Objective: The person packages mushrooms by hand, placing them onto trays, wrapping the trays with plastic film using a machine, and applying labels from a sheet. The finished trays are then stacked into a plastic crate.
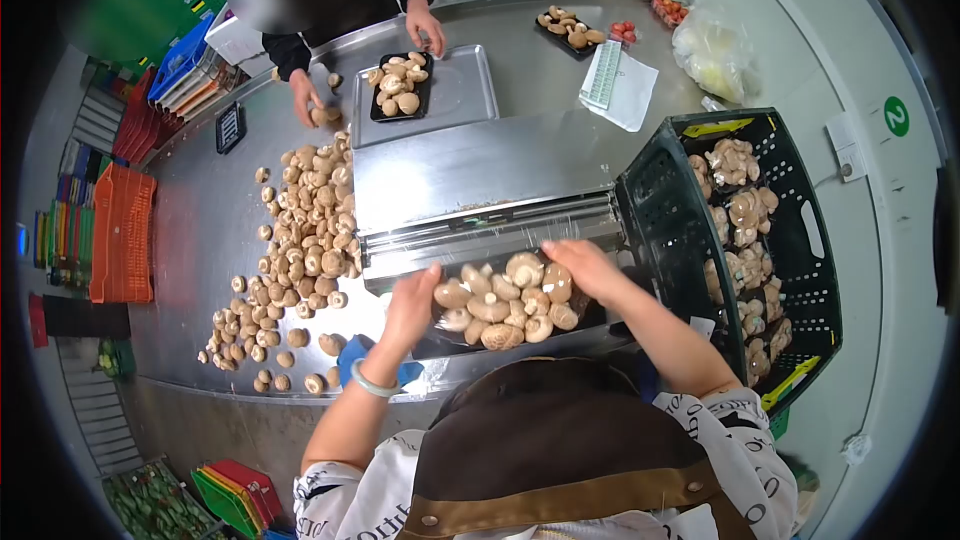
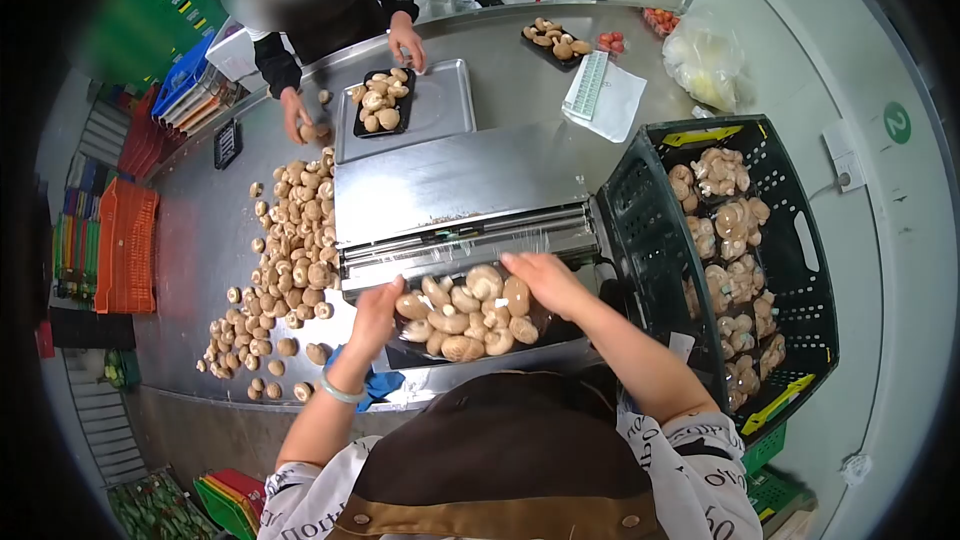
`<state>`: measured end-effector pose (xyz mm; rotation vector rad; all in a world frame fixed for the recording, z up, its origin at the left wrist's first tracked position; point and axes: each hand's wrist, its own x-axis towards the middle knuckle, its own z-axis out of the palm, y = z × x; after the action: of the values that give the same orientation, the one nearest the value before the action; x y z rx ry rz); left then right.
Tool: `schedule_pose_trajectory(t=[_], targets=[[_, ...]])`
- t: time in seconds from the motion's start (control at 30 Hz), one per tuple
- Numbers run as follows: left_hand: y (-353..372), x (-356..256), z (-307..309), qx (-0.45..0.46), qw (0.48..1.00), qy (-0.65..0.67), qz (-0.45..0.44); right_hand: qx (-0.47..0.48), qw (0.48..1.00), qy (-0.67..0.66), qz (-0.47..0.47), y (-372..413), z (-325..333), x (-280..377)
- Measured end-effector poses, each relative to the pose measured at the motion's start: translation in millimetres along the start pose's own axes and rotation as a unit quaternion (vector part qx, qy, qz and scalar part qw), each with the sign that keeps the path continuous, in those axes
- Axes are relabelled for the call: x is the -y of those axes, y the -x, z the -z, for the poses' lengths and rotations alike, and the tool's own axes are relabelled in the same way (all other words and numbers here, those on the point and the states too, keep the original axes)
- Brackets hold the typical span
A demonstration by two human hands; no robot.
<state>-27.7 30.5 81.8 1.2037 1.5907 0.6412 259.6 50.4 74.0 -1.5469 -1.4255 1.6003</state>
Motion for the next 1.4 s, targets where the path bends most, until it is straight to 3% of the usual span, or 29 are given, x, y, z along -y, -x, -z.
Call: schedule_pose_trajectory(t=[0.03, 0.07, 0.17, 0.3, 0.37, 0.4, 0.5, 0.6, 0.63, 0.7, 0.8, 0.83, 0.9, 0.97, 1.03, 1.07, 1.1, 1.13, 1.17, 1.23, 1.27, 1.3, 1.33, 1.37, 1.4], targets=[[-1, 27, -12, 0.003, 1.000, -0.001, -0.001, -0.021, 0.996, 0.087, 0.019, 7, -5, -11], [-4, 52, -25, -0.021, 0.998, -0.003, -0.057, -0.010, 0.993, 0.113, -0.033, 11, -11, -19], [-11, 89, -44, -0.027, 0.993, -0.097, -0.062, -0.079, 0.984, 0.162, 0.013, 4, -30, -79], [0, 93, -57, -0.120, 0.966, -0.206, -0.095, -0.142, 0.987, 0.048, -0.062, 7, -35, -126], [9, 104, -53, -0.132, 0.989, -0.046, -0.053, -0.202, 0.979, 0.000, -0.021, 18, -39, -139], [16, 115, -54, -0.129, 0.989, 0.000, -0.075, -0.202, 0.979, -0.031, 0.009, 21, -40, -149], [24, 128, -57, -0.128, 0.984, 0.007, -0.124, -0.175, 0.982, -0.068, -0.004, 33, -47, -136], [13, 135, -49, -0.180, 0.966, -0.005, -0.188, -0.245, 0.951, -0.186, 0.030, 57, -42, -128], [17, 130, -40, -0.142, 0.981, 0.075, -0.114, -0.247, 0.942, -0.227, -0.003, 78, -28, -112], [23, 114, -32, -0.117, 0.986, 0.072, -0.099, -0.282, 0.934, -0.217, 0.018, 120, -13, -103], [19, 106, -52, -0.115, 0.956, -0.164, -0.212, -0.393, 0.914, -0.102, 0.019, 142, -17, -151], [16, 103, -61, -0.073, 0.960, -0.229, -0.141, -0.433, 0.900, -0.048, 0.001, 141, -24, -176], [-2, 116, -85, -0.121, 0.876, -0.338, -0.321, -0.478, 0.876, 0.053, -0.044, 129, -44, -215], [-17, 111, -104, -0.079, 0.827, -0.393, -0.394, -0.480, 0.864, 0.119, -0.093, 109, -66, -225], [-20, 94, -117, -0.016, 0.845, -0.376, -0.380, -0.560, 0.825, 0.055, -0.059, 83, -100, -249], [-17, 89, -122, 0.016, 0.852, -0.342, -0.396, -0.554, 0.831, -0.037, -0.043, 77, -112, -251], [-15, 84, -128, 0.046, 0.857, -0.305, -0.413, -0.486, 0.849, -0.205, -0.028, 80, -120, -243], [-9, 86, -134, 0.092, 0.944, -0.231, -0.218, -0.375, 0.829, -0.414, -0.004, 91, -125, -230], [-11, 100, -139, 0.200, 0.967, 0.041, -0.154, -0.246, 0.774, -0.583, 0.022, 105, -123, -210], [39, 47, -149, 0.272, 0.922, 0.273, -0.021, 0.121, 0.575, -0.805, 0.075, 142, -110, -154], [52, 38, -142, 0.326, 0.902, 0.280, -0.048, 0.273, 0.504, -0.815, 0.085, 155, -104, -122], [62, 37, -134, 0.350, 0.902, 0.243, -0.070, 0.367, 0.471, -0.797, 0.090, 167, -101, -94], [72, 37, -127, 0.372, 0.900, 0.205, -0.093, 0.420, 0.471, -0.770, 0.096, 176, -99, -71], [85, 23, -119, 0.421, 0.864, 0.277, -0.026, 0.441, 0.494, -0.743, 0.101, 183, -96, -53], [87, 17, -126, 0.522, 0.746, 0.403, -0.096, 0.437, 0.542, -0.710, 0.105, 189, -90, -40]])
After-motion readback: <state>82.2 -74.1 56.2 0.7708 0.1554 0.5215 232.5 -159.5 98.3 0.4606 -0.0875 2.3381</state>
